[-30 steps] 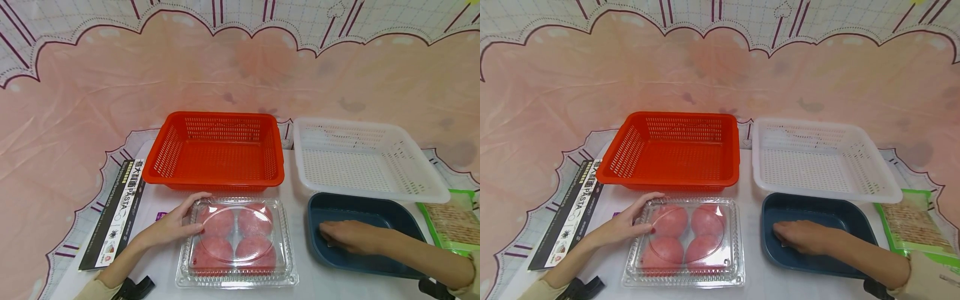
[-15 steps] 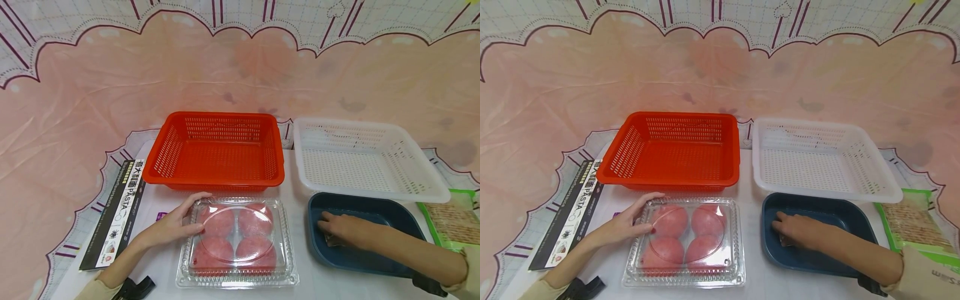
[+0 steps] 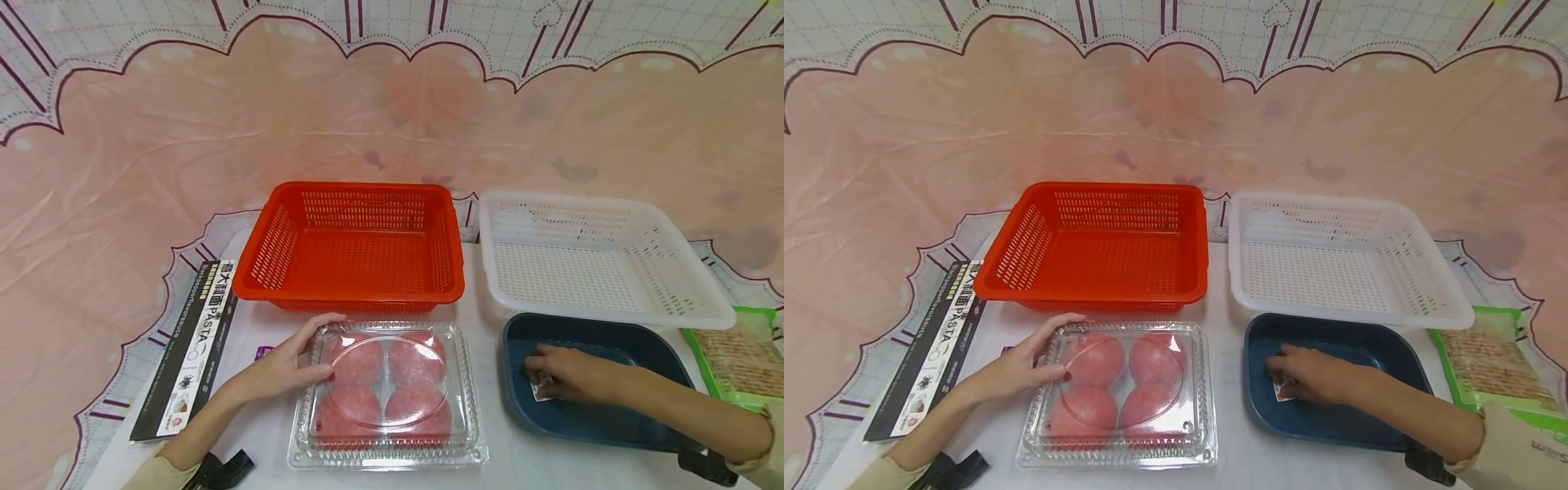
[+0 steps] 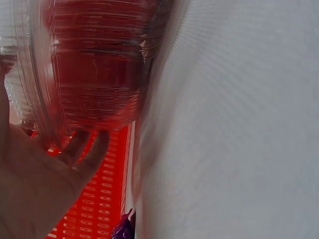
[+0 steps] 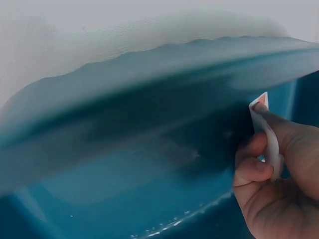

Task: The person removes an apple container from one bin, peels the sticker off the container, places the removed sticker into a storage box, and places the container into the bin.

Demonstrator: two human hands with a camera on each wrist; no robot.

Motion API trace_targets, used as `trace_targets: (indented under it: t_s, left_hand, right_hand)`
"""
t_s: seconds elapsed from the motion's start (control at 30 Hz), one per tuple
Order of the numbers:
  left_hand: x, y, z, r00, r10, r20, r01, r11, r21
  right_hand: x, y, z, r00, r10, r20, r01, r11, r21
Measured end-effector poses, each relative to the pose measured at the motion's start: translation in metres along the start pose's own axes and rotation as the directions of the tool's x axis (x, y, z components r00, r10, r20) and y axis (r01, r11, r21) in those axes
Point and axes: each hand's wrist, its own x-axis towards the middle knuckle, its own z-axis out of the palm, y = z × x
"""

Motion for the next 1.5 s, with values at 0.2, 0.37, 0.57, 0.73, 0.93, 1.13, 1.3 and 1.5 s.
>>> trace_targets:
  t_s: [0.2,0.37,0.57,0.73,0.93,1.13,1.3,1.5]
  left_hand:
    - [0.000,-0.001,-0.001,1.000,0.000,0.006,0.000,1.000,0.000]
    - [0.001,-0.002,-0.001,1.000,0.005,0.011,-0.005,1.000,-0.011]
    - [0.001,-0.003,-0.001,1.000,0.005,0.011,-0.005,1.000,-0.009]
    - [0.001,-0.003,-0.001,1.000,0.011,0.007,-0.011,1.000,0.001]
    - [0.000,-0.003,-0.001,1.000,0.015,0.002,-0.015,1.000,0.017]
    - [0.000,-0.003,-0.001,1.000,0.015,0.001,-0.015,1.000,0.024]
    - [0.000,-0.003,-0.001,1.000,0.004,0.001,-0.004,1.000,0.026]
    - [0.000,-0.002,-0.001,1.000,-0.013,0.003,0.013,1.000,0.019]
  right_hand:
    - [-0.006,0.007,-0.002,1.000,-0.003,-0.007,0.003,0.998,0.061]
    - [-0.010,0.011,-0.003,1.000,0.025,-0.005,-0.024,0.997,0.078]
    - [-0.013,0.014,-0.003,0.998,0.063,0.002,-0.063,0.995,0.080]
    - [-0.016,0.017,-0.004,0.995,0.096,0.011,-0.097,0.993,0.061]
    - [-0.021,0.022,-0.003,0.995,0.104,0.002,-0.104,0.993,0.058]
    - [-0.025,0.024,-0.005,0.988,0.155,0.023,-0.156,0.984,0.090]
    - [-0.029,0.027,-0.007,0.984,0.176,0.036,-0.179,0.977,0.120]
    - [-0.032,0.030,-0.009,0.978,0.201,0.055,-0.207,0.969,0.133]
